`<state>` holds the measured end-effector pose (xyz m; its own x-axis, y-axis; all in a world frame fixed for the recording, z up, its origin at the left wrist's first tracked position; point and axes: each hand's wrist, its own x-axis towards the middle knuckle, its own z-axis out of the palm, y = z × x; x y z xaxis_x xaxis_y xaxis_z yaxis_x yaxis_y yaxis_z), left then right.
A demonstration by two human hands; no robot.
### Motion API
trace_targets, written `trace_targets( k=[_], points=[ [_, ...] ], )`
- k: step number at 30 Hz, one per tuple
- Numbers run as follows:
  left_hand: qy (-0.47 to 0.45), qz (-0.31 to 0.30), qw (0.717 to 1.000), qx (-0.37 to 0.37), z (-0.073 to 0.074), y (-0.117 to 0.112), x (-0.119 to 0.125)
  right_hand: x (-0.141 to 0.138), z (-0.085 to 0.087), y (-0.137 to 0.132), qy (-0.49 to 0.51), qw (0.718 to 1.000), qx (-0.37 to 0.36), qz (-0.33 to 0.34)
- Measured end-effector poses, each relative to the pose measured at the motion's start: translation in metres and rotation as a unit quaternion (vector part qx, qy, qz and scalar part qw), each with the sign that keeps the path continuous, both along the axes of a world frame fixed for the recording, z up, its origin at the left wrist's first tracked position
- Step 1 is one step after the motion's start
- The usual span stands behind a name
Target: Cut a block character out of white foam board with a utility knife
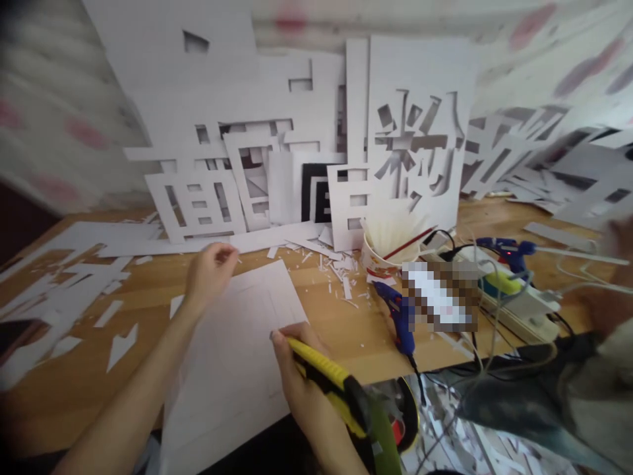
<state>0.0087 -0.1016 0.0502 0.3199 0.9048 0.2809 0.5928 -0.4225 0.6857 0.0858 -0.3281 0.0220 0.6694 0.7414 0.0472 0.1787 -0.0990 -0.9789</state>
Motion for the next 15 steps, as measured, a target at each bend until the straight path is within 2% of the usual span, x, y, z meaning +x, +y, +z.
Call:
trace_targets(
  k=[1, 3, 6, 9, 12, 14, 15],
  points=[
    [0.056, -0.007, 0.998, -0.014, -0.007, 0.014, 0.012, 0.003, -0.002, -0.003, -0.036, 0.999, -0.023, 0.001],
    [0.142, -0.039, 0.989, -0.022, -0.02, 0.028, 0.036, 0.012, -0.004, -0.009, -0.068, 0.996, -0.052, 0.008],
    [0.229, -0.058, 0.971, -0.019, -0.038, 0.022, 0.061, 0.028, -0.002, -0.017, -0.09, 0.995, -0.049, -0.005],
    [0.243, -0.062, 0.968, -0.003, -0.048, 0.008, 0.069, 0.044, 0.001, -0.014, -0.112, 0.993, -0.04, -0.028],
    [0.224, -0.071, 0.971, -0.033, -0.049, 0.007, 0.066, 0.053, 0.004, 0.008, -0.158, 0.986, -0.015, -0.043],
    [0.196, -0.109, 0.971, -0.084, -0.045, 0.014, 0.06, 0.055, 0.003, 0.031, -0.2, 0.978, 0.014, -0.062],
    [0.175, -0.151, 0.966, -0.114, -0.043, 0.019, 0.057, 0.055, 0.001, 0.044, -0.23, 0.968, 0.04, -0.093]
  ],
)
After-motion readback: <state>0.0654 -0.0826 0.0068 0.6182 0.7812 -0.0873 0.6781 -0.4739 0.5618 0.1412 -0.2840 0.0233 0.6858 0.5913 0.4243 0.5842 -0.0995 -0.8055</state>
